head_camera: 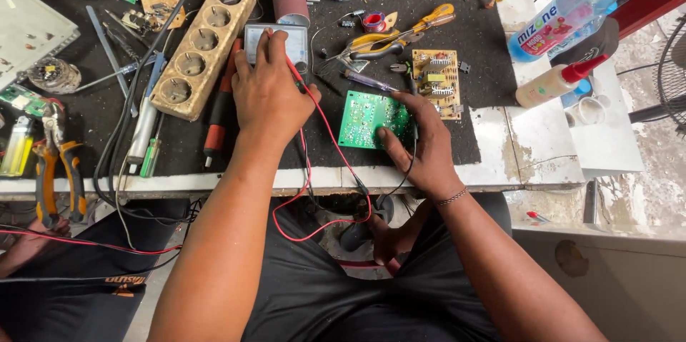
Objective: The person uses a multimeter to test a green circuit board, touching various points on the board with the probes. They then flip the board over and test the other side, which has larger components attached.
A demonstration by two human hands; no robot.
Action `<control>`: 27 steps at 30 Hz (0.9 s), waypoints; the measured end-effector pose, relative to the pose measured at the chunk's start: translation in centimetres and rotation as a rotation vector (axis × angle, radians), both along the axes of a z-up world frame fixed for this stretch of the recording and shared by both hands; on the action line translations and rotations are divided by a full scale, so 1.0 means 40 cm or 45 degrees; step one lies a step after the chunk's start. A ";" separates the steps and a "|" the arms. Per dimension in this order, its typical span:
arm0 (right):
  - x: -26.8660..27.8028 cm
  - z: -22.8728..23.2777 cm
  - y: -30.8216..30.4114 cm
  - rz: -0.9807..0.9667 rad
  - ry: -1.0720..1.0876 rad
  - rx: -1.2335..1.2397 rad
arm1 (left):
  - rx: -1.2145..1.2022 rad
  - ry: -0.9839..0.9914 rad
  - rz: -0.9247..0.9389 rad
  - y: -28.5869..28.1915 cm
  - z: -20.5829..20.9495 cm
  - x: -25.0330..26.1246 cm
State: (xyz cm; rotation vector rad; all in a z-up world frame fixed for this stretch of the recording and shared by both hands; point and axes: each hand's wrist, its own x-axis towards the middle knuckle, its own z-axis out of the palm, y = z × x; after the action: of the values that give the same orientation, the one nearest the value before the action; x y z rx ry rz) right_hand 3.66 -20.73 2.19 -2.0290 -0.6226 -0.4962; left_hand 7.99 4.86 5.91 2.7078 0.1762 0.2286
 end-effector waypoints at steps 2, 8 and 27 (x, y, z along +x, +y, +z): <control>0.000 -0.001 0.000 0.004 -0.004 0.004 | -0.016 -0.050 0.000 -0.005 0.000 -0.012; -0.001 -0.002 -0.001 0.022 -0.005 -0.023 | -0.095 -0.209 -0.033 -0.028 0.001 -0.063; 0.007 -0.019 -0.011 -0.036 -0.095 0.062 | -0.050 -0.550 -0.040 -0.126 -0.052 -0.227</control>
State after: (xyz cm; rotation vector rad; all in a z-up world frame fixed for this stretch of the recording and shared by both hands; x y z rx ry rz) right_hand 3.95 -21.19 1.45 -1.9827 -0.6219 -0.6008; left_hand -1.10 -0.19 3.85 2.5473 0.0106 0.7792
